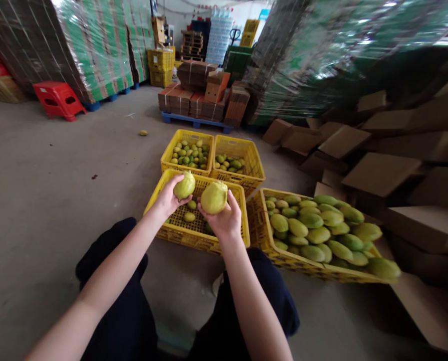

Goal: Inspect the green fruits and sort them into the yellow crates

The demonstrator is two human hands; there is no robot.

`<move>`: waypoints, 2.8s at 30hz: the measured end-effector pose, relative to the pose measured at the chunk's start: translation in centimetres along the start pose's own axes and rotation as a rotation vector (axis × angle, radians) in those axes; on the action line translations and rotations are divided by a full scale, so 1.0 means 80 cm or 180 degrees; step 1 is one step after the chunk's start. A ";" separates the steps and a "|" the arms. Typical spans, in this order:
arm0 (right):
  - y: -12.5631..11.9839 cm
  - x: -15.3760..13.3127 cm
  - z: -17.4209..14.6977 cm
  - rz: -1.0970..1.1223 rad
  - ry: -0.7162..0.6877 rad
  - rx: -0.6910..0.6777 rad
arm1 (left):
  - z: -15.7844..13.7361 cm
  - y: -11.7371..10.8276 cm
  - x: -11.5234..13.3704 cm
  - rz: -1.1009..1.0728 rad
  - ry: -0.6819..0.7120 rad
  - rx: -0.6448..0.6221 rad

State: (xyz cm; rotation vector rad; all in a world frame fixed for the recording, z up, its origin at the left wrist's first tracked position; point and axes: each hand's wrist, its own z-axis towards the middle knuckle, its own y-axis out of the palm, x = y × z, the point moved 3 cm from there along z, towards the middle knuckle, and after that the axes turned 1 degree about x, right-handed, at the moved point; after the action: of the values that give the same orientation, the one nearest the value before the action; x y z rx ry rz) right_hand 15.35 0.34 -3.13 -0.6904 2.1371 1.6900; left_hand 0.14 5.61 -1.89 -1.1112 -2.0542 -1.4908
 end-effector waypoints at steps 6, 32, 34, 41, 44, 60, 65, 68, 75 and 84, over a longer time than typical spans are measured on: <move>0.001 -0.005 -0.001 0.0116 -0.0111 0.0131 | -0.001 0.002 -0.006 0.0149 -0.0003 -0.0135; -0.001 -0.001 0.000 0.0080 -0.0075 0.0046 | 0.001 0.000 -0.010 0.0971 0.0625 -0.0075; -0.001 -0.001 0.000 0.0055 -0.0083 0.0056 | -0.005 0.005 -0.008 0.1125 0.0688 -0.0207; 0.001 -0.002 -0.002 0.0062 -0.0075 0.0112 | -0.011 0.012 -0.007 0.1379 0.0742 -0.0420; 0.002 -0.001 -0.003 0.0098 -0.0060 0.0171 | -0.008 0.010 -0.008 0.1340 0.0697 -0.0379; 0.000 0.002 -0.002 0.0019 -0.0059 0.0152 | 0.002 -0.001 -0.013 0.1055 0.0647 -0.0098; 0.000 0.002 -0.002 0.0018 -0.0099 0.0097 | 0.003 -0.003 -0.012 0.0969 0.0626 -0.0066; 0.000 0.003 -0.001 0.0022 -0.0091 0.0113 | 0.002 0.000 -0.010 0.0853 0.0515 -0.0066; -0.001 0.004 -0.001 -0.0012 -0.0079 0.0127 | -0.007 0.010 -0.008 0.0988 0.0541 -0.0327; -0.005 0.006 0.000 -0.0031 -0.0044 0.0164 | -0.012 0.009 -0.007 0.1302 0.0720 -0.0445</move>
State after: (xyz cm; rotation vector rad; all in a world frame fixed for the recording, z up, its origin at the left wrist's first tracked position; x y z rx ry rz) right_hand 15.21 0.22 -3.72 -0.6716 2.1564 1.6242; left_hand 0.93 4.64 -1.48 -1.2585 -1.4834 -1.4845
